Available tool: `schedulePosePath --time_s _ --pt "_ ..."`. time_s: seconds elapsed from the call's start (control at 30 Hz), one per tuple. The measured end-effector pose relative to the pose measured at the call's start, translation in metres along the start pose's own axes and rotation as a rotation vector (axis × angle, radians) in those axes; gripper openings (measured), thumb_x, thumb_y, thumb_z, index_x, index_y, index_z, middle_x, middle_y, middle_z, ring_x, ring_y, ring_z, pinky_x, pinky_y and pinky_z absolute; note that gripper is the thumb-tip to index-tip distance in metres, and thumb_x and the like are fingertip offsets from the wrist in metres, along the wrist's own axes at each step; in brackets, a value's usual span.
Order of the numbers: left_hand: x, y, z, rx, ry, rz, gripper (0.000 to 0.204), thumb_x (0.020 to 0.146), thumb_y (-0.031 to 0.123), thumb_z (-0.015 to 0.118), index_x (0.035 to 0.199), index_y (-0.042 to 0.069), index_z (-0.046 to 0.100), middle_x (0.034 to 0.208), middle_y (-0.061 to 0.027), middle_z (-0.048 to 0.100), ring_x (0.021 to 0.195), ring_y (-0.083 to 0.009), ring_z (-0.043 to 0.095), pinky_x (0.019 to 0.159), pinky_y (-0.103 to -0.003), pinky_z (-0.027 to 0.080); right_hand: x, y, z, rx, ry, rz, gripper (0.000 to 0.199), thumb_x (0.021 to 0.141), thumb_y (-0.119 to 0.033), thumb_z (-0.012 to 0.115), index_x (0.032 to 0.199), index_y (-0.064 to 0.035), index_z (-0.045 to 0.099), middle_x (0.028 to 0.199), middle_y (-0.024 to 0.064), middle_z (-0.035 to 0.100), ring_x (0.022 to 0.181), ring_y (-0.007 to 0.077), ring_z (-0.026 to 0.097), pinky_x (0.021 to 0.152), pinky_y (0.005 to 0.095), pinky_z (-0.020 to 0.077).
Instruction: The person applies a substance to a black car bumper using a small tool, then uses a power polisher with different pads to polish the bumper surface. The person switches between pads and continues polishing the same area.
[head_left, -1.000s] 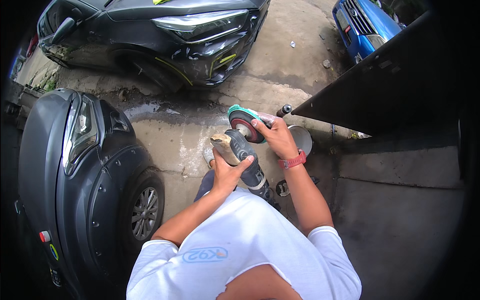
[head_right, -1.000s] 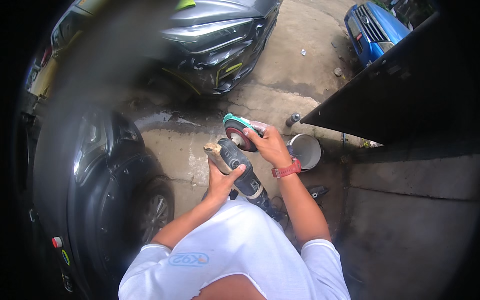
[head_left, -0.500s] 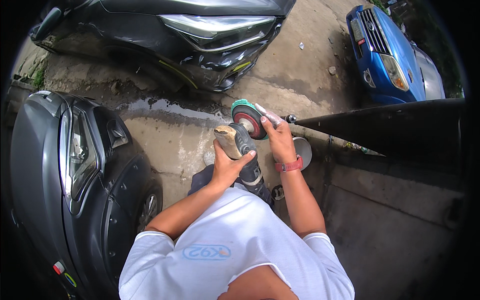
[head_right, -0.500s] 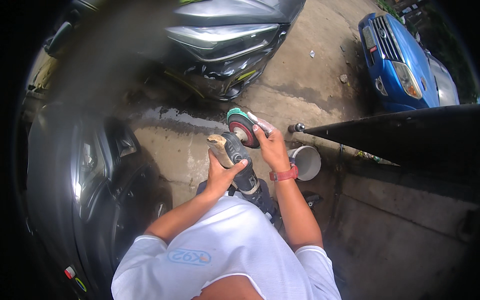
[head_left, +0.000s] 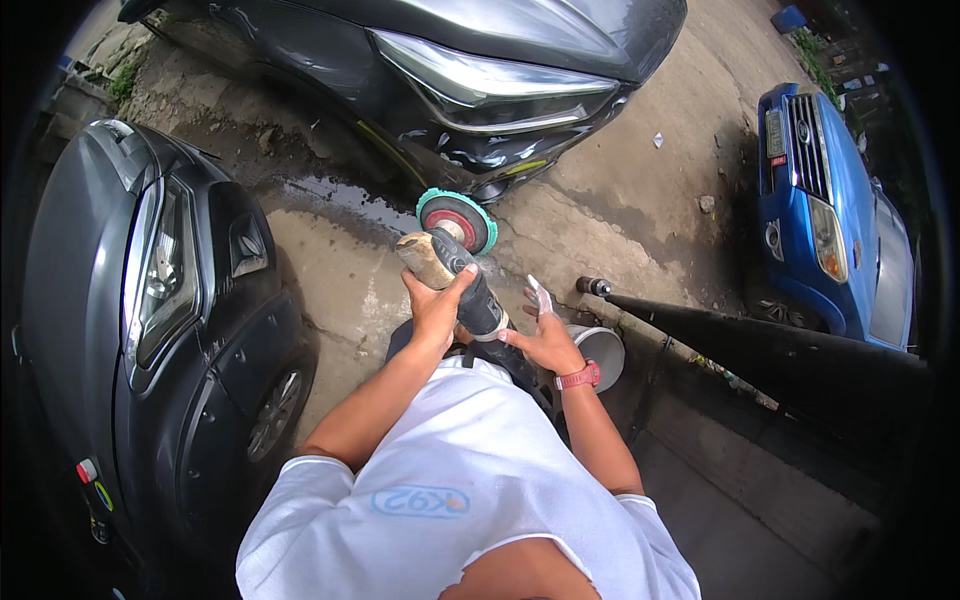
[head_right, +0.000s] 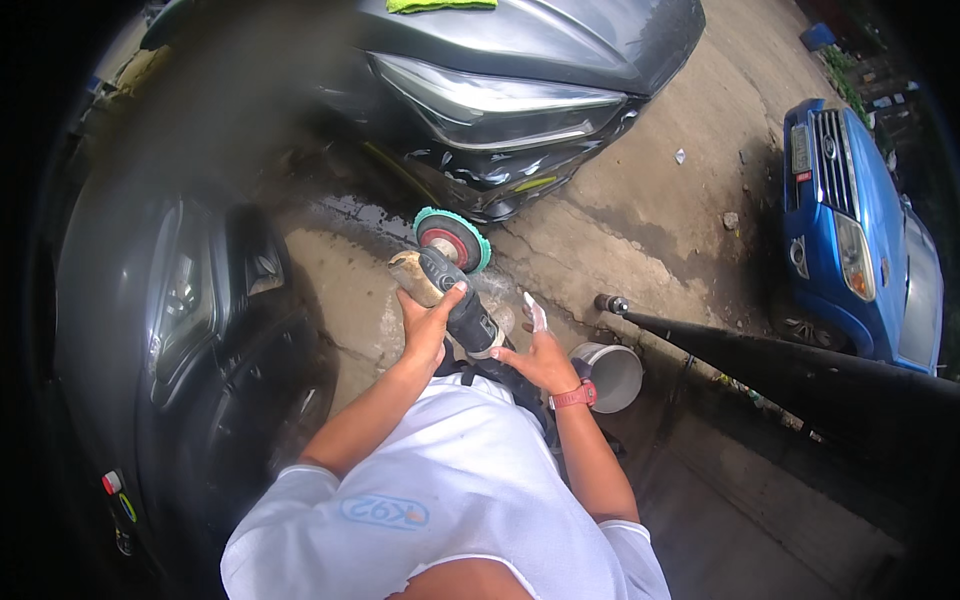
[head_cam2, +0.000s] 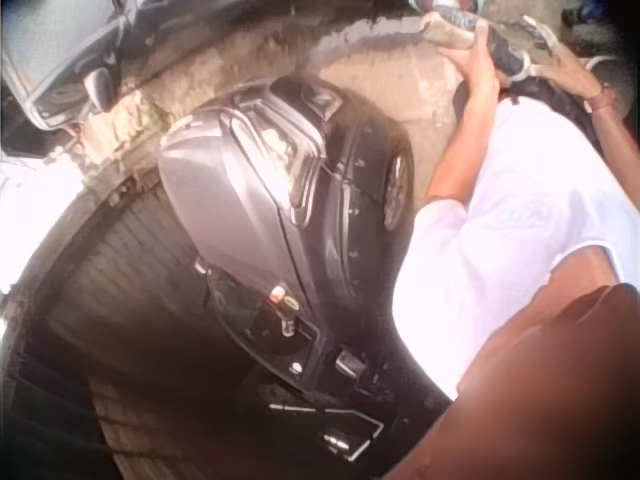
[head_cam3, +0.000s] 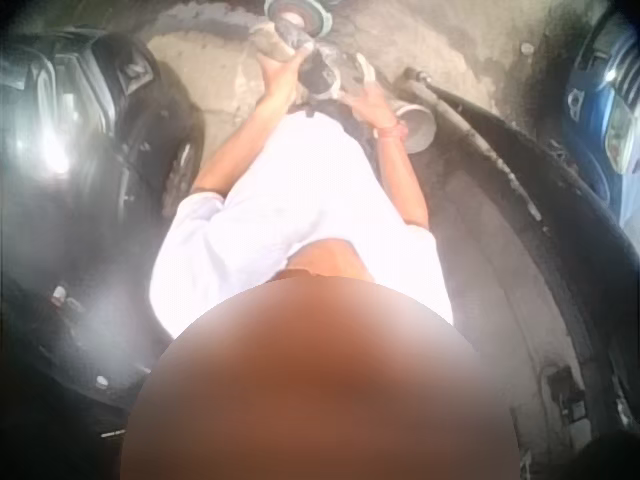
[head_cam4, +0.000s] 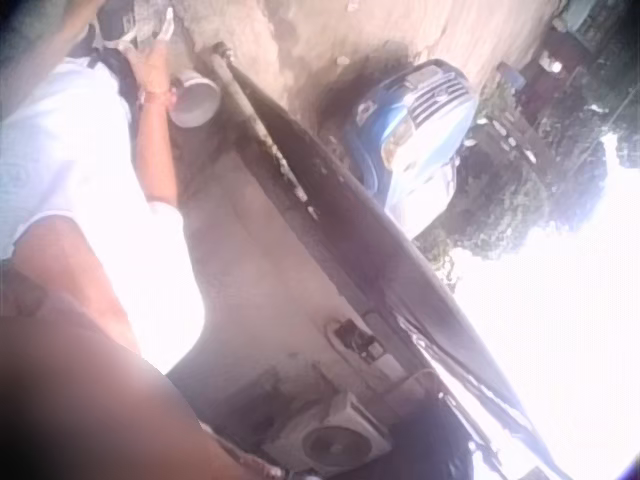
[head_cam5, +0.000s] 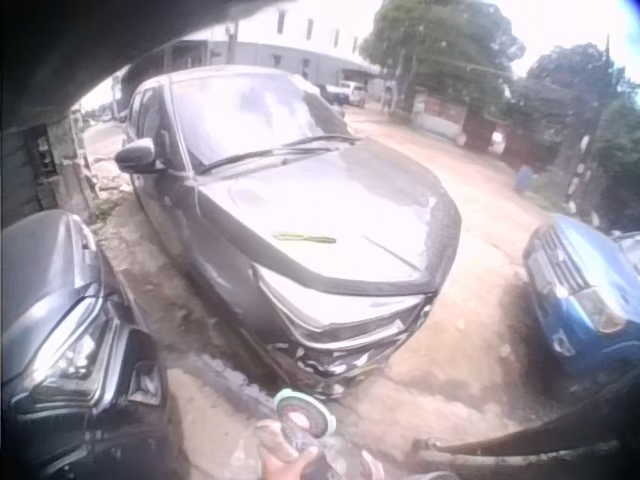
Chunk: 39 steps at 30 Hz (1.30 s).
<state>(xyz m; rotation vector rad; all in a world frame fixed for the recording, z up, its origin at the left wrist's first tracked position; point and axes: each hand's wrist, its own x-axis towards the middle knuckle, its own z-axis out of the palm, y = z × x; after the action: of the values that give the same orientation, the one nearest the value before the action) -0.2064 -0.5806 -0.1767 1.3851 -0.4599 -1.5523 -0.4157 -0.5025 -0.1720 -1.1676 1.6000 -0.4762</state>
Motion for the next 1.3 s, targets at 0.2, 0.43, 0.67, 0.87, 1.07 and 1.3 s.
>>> schedulePosePath --time_s 0.2,0.43,0.67,0.87,1.07,1.3 --pt "0.062 -0.027 0.011 -0.095 0.239 -0.034 0.107 0.083 0.020 0.099 0.158 0.003 0.024 0.153 -0.0234 0.048 0.140 -0.0309 0.058 0.118 -0.044 0.051 0.042 0.063 0.035 -0.415 0.040 0.071 0.124 0.077 -0.044 0.099 0.171 -0.0014 0.030 0.125 0.0336 0.074 0.118 0.0491 0.073 0.100 0.0561 0.0574" --pt "0.109 -0.052 0.006 -0.042 0.246 -0.014 0.097 0.096 0.036 0.089 0.165 0.004 0.028 0.160 -0.0183 0.044 0.152 -0.0274 0.045 0.127 -0.044 0.038 0.112 0.094 0.008 -0.665 0.185 -0.081 0.081 0.082 -0.027 0.086 0.156 -0.0095 0.058 0.104 0.0248 0.079 0.095 0.0474 0.075 0.083 0.0580 0.0577" --pt "0.232 -0.055 -0.002 -0.335 0.023 -0.009 0.033 0.110 0.034 0.074 0.130 0.010 0.064 0.125 -0.0066 0.073 0.119 -0.0142 0.066 0.111 -0.034 0.048 0.156 0.126 0.003 -0.624 0.327 -0.057 0.073 0.082 -0.025 0.086 0.149 -0.0079 0.061 0.109 0.0244 0.079 0.102 0.0483 0.075 0.090 0.0550 0.0586" --pt "0.249 -0.070 0.018 -0.438 0.095 0.021 0.026 0.105 0.026 0.082 0.116 0.006 0.068 0.108 -0.0021 0.072 0.095 -0.0076 0.067 0.086 -0.024 0.055 0.179 0.147 0.012 -0.575 0.373 -0.054 0.072 0.082 -0.023 0.086 0.147 -0.0056 0.062 0.116 0.0252 0.078 0.107 0.0484 0.075 0.092 0.0526 0.0597" --pt "0.269 -0.048 0.001 -0.427 0.084 0.089 0.015 0.106 0.018 0.078 0.112 0.007 0.069 0.106 -0.0040 0.074 0.100 -0.0116 0.069 0.097 -0.029 0.054 0.210 0.137 0.039 -0.539 0.386 -0.110 0.068 0.082 -0.020 0.086 0.145 -0.0055 0.063 0.114 0.0249 0.078 0.107 0.0470 0.075 0.092 0.0515 0.0598" --pt "0.294 -0.023 -0.022 -0.415 0.136 0.170 0.018 0.105 0.018 0.081 0.112 0.006 0.070 0.102 -0.0032 0.075 0.093 -0.0092 0.070 0.087 -0.026 0.056 0.237 0.113 0.071 -0.550 0.347 -0.107 0.064 0.086 -0.025 0.085 0.143 -0.0036 0.064 0.106 0.0255 0.079 0.102 0.0476 0.076 0.089 0.0519 0.0601"
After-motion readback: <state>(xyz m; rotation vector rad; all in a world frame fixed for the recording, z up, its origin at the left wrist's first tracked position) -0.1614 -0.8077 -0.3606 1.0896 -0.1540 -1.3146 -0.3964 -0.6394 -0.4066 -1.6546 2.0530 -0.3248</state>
